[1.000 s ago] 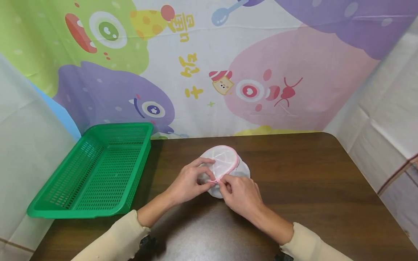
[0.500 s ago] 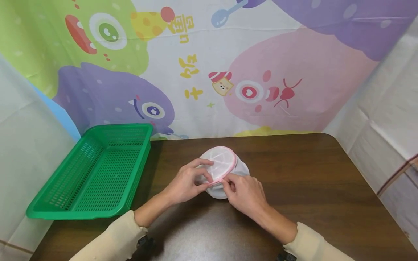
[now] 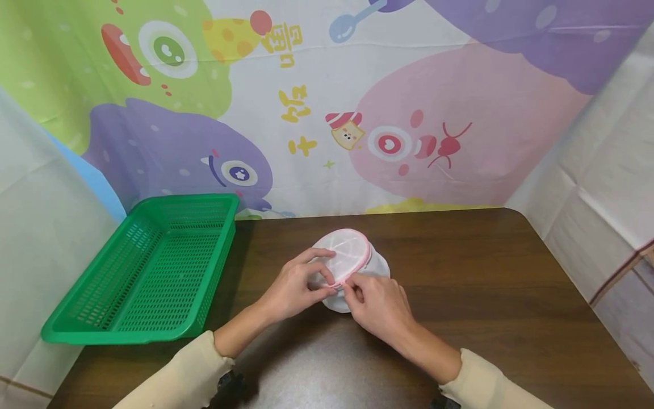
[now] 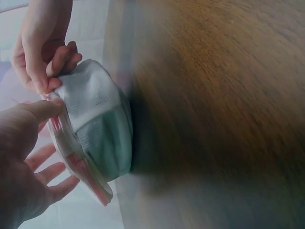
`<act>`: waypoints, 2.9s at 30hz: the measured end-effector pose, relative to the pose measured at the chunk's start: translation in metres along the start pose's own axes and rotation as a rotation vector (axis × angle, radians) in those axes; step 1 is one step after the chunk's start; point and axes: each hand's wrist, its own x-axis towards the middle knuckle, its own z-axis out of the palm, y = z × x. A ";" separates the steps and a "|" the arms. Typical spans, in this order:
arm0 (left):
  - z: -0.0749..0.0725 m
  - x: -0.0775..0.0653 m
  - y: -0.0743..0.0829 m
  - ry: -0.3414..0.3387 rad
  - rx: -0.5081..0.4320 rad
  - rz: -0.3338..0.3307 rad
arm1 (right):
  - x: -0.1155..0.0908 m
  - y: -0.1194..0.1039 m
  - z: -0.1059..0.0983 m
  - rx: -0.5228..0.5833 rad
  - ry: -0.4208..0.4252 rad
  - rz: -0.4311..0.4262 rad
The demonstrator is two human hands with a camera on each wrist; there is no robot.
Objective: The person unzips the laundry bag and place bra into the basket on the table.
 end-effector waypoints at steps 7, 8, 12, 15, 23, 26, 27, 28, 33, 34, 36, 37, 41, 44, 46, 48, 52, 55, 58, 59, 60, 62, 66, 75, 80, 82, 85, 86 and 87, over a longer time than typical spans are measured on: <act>0.001 0.001 0.001 -0.002 0.005 0.002 | -0.001 0.000 0.002 -0.005 0.009 -0.008; 0.001 0.001 0.002 -0.002 0.007 0.005 | -0.001 0.001 0.002 -0.008 0.010 -0.009; 0.000 0.001 0.002 -0.003 0.008 0.016 | -0.001 0.003 0.002 -0.013 0.015 -0.021; -0.001 0.000 0.001 -0.007 0.004 0.026 | -0.001 0.005 0.002 -0.016 0.026 -0.036; -0.003 -0.003 -0.002 -0.013 -0.025 0.064 | -0.001 0.010 -0.001 -0.013 0.047 -0.027; -0.003 -0.004 -0.004 -0.002 -0.018 0.072 | -0.001 0.010 -0.002 -0.001 0.044 -0.027; -0.003 -0.004 -0.005 0.002 -0.015 0.073 | -0.001 0.009 -0.003 0.004 0.043 -0.030; -0.002 -0.004 -0.005 0.007 -0.012 0.072 | -0.001 0.009 -0.003 0.008 0.042 -0.033; 0.000 -0.002 -0.003 0.017 -0.009 0.057 | -0.001 0.005 -0.002 0.017 0.038 -0.037; 0.000 -0.002 -0.002 0.016 -0.011 0.052 | -0.001 0.004 -0.002 0.016 0.037 -0.038; 0.000 -0.001 0.000 0.010 -0.014 0.046 | -0.002 0.003 -0.001 0.015 0.038 -0.042; 0.001 0.000 0.000 0.008 -0.012 0.046 | -0.002 0.002 0.000 0.016 0.040 -0.046; 0.001 0.001 0.002 0.004 -0.001 0.050 | -0.003 0.002 0.002 0.008 0.052 -0.059; 0.001 0.002 0.002 0.002 0.008 0.052 | -0.003 0.003 0.003 0.005 0.058 -0.065; 0.001 0.003 0.001 0.000 0.010 0.053 | -0.003 0.003 0.003 0.004 0.059 -0.068; 0.001 0.003 0.001 -0.007 0.008 0.051 | -0.003 0.003 0.003 0.002 0.062 -0.071; 0.001 0.003 0.001 -0.023 -0.007 0.034 | -0.003 0.004 0.003 0.001 0.069 -0.073; 0.000 0.002 0.001 -0.032 -0.018 0.028 | -0.003 0.006 0.004 0.003 0.067 -0.070; -0.002 0.001 0.001 -0.031 -0.022 0.038 | -0.003 0.008 0.003 0.001 0.067 -0.061; -0.002 0.001 0.001 -0.029 -0.023 0.043 | -0.003 0.008 0.003 0.000 0.068 -0.057; -0.002 0.000 0.001 -0.027 -0.023 0.047 | -0.004 0.009 0.002 0.000 0.069 -0.053; -0.003 0.000 0.001 -0.021 -0.027 0.054 | -0.004 0.009 0.002 0.004 0.068 -0.047; -0.003 -0.002 0.000 -0.001 -0.041 0.054 | -0.004 0.008 0.000 0.020 0.060 -0.053; 0.000 0.000 0.001 0.026 -0.042 0.079 | -0.004 0.001 0.002 0.040 0.066 -0.070; 0.000 0.001 0.003 0.023 -0.038 0.075 | -0.004 0.000 0.003 0.032 0.081 -0.090; 0.000 0.002 0.003 0.022 -0.034 0.075 | -0.003 0.000 0.002 0.029 0.087 -0.094; 0.000 0.002 0.003 0.020 -0.024 0.080 | -0.003 0.001 0.002 0.027 0.089 -0.098; 0.000 0.002 0.003 0.018 -0.022 0.081 | -0.003 0.001 0.002 0.025 0.089 -0.099; 0.000 0.002 0.003 0.016 -0.022 0.080 | -0.003 0.002 0.002 0.022 0.089 -0.101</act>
